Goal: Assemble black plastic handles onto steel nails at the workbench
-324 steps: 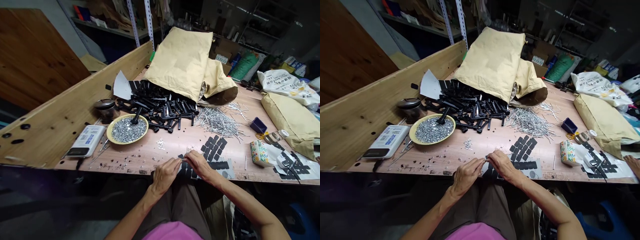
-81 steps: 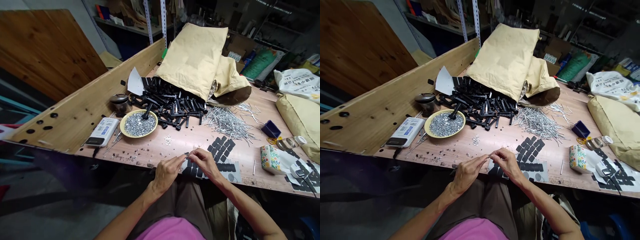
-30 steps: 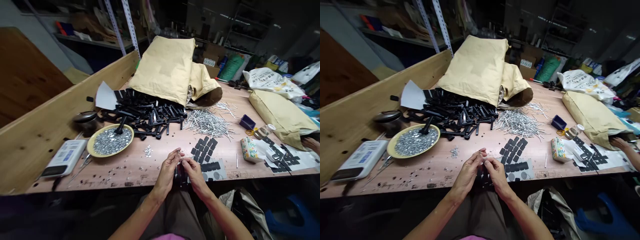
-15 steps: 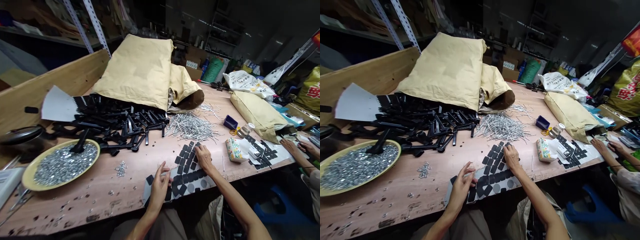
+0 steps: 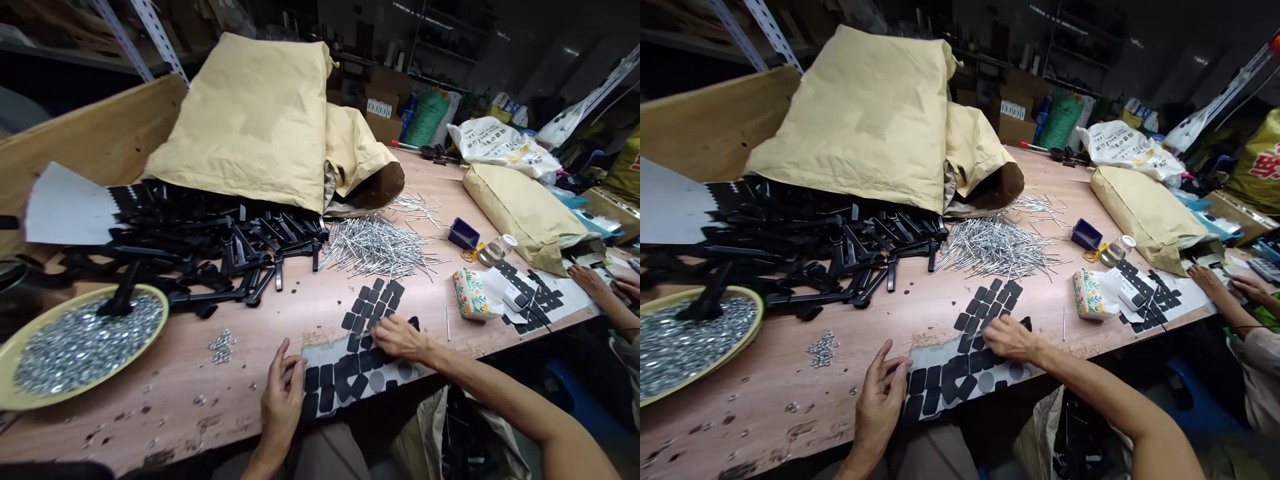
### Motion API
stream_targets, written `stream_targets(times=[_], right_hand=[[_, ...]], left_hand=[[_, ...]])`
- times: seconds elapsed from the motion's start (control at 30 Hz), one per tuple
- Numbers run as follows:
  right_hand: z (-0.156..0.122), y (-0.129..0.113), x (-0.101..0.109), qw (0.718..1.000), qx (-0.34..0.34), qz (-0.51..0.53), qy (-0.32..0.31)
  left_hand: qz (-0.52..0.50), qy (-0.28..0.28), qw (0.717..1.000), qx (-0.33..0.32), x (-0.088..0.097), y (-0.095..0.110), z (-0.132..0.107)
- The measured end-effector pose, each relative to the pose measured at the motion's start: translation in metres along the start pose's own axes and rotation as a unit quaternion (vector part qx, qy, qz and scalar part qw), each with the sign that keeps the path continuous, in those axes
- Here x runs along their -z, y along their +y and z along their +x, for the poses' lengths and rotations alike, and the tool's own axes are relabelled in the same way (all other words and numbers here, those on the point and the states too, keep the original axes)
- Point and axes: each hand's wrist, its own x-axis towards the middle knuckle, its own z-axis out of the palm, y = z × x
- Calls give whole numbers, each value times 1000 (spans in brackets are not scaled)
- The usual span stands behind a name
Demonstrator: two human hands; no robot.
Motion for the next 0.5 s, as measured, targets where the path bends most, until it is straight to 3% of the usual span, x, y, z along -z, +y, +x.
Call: stream_targets(times=[0.07, 0.2, 0.3, 0.5], right_hand=[[1, -9, 4, 998, 37, 45, 9], [5, -16, 10, 997, 23, 66, 20], [3, -22, 9, 998, 48, 47, 17], [1, -24, 7, 1000, 14, -7, -9]], left_hand=[[-11, 6, 1000, 12, -1, -3, -1], [-20, 11, 1000, 18, -2, -6, -1], [-10, 7, 1000, 20, -2, -4, -1], [9, -9, 1000, 3, -2, -2, -1]])
